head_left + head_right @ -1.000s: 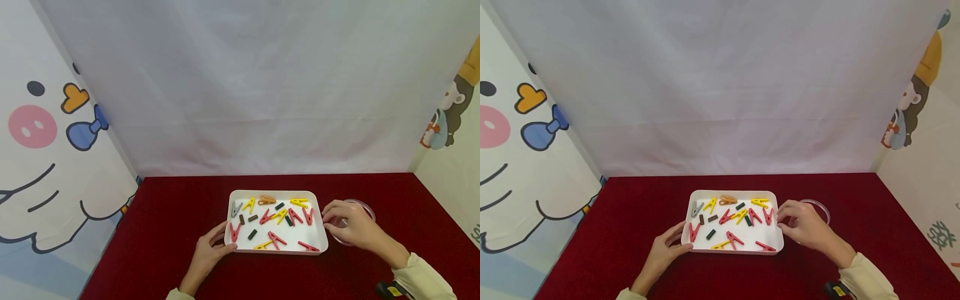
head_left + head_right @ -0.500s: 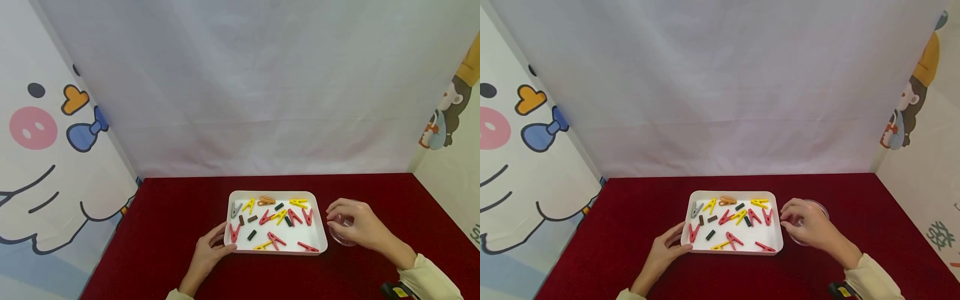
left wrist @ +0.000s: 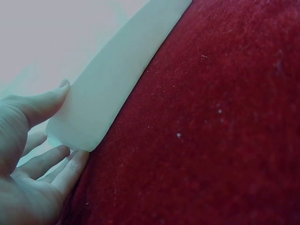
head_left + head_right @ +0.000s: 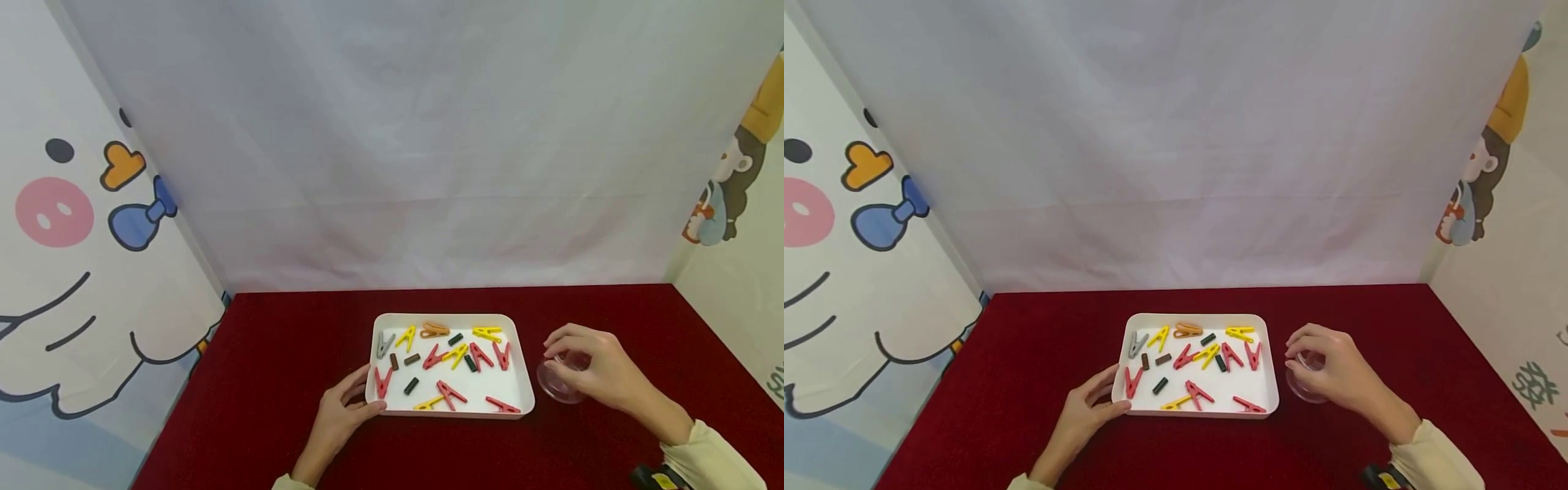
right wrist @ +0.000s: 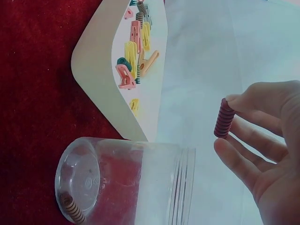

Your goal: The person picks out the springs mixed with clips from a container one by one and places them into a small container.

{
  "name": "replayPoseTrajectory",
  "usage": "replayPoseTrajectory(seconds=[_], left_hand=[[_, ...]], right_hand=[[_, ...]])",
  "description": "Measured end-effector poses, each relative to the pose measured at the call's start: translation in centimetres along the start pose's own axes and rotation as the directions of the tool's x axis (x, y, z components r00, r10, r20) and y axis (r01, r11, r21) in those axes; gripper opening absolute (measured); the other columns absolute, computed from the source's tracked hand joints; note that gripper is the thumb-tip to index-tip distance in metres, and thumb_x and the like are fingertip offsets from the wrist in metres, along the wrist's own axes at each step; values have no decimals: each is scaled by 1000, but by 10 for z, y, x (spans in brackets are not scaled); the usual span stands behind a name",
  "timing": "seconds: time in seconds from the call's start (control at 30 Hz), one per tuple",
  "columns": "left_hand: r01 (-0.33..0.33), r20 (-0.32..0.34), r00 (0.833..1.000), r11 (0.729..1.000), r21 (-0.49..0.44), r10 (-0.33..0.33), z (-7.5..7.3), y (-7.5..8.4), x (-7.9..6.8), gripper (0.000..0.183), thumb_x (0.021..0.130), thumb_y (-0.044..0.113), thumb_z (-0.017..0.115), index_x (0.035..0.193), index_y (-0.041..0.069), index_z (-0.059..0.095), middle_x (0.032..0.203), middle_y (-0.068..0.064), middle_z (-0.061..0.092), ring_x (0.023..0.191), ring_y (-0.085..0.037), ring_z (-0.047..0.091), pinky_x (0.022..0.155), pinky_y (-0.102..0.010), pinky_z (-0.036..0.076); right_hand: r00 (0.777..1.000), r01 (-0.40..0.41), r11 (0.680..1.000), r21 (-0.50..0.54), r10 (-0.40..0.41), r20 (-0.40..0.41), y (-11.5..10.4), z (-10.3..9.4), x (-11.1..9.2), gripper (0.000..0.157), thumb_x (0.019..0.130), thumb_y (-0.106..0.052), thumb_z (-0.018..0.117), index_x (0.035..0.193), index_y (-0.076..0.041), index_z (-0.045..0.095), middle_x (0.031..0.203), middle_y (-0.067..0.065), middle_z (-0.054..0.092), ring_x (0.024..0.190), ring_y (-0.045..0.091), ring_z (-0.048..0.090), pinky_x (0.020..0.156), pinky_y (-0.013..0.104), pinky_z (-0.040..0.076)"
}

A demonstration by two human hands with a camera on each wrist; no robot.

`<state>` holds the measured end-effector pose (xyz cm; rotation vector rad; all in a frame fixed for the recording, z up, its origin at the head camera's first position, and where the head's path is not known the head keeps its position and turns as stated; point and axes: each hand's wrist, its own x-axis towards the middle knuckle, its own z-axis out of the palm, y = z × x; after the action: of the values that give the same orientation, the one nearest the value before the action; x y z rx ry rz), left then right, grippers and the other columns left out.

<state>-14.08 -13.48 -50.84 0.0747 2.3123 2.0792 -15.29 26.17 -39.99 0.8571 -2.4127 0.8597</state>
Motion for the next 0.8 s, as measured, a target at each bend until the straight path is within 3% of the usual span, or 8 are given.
replayPoseTrajectory(seconds=[0.53, 0.8], left_hand=[[3, 1, 1000, 1000, 10, -3, 1, -3, 1, 69, 73, 10, 82, 135, 9, 53, 131, -15, 54, 116, -30, 53, 80, -25, 50], [-7, -3, 1000, 1000, -9, 7, 0, -3, 1, 67, 73, 8, 82, 134, 8, 54, 132, -15, 53, 116, -30, 53, 79, -24, 50]], right_hand=[[999, -41, 999, -5, 41, -19, 5, -5, -6, 35, 63, 5, 82, 78, -21, 66, 88, -4, 64, 69, 5, 57, 58, 14, 44], [999, -20, 999, -26, 18, -51, 10, -7, -7, 36, 60, 5, 83, 78, -21, 67, 89, -1, 66, 80, 6, 58, 63, 12, 42]])
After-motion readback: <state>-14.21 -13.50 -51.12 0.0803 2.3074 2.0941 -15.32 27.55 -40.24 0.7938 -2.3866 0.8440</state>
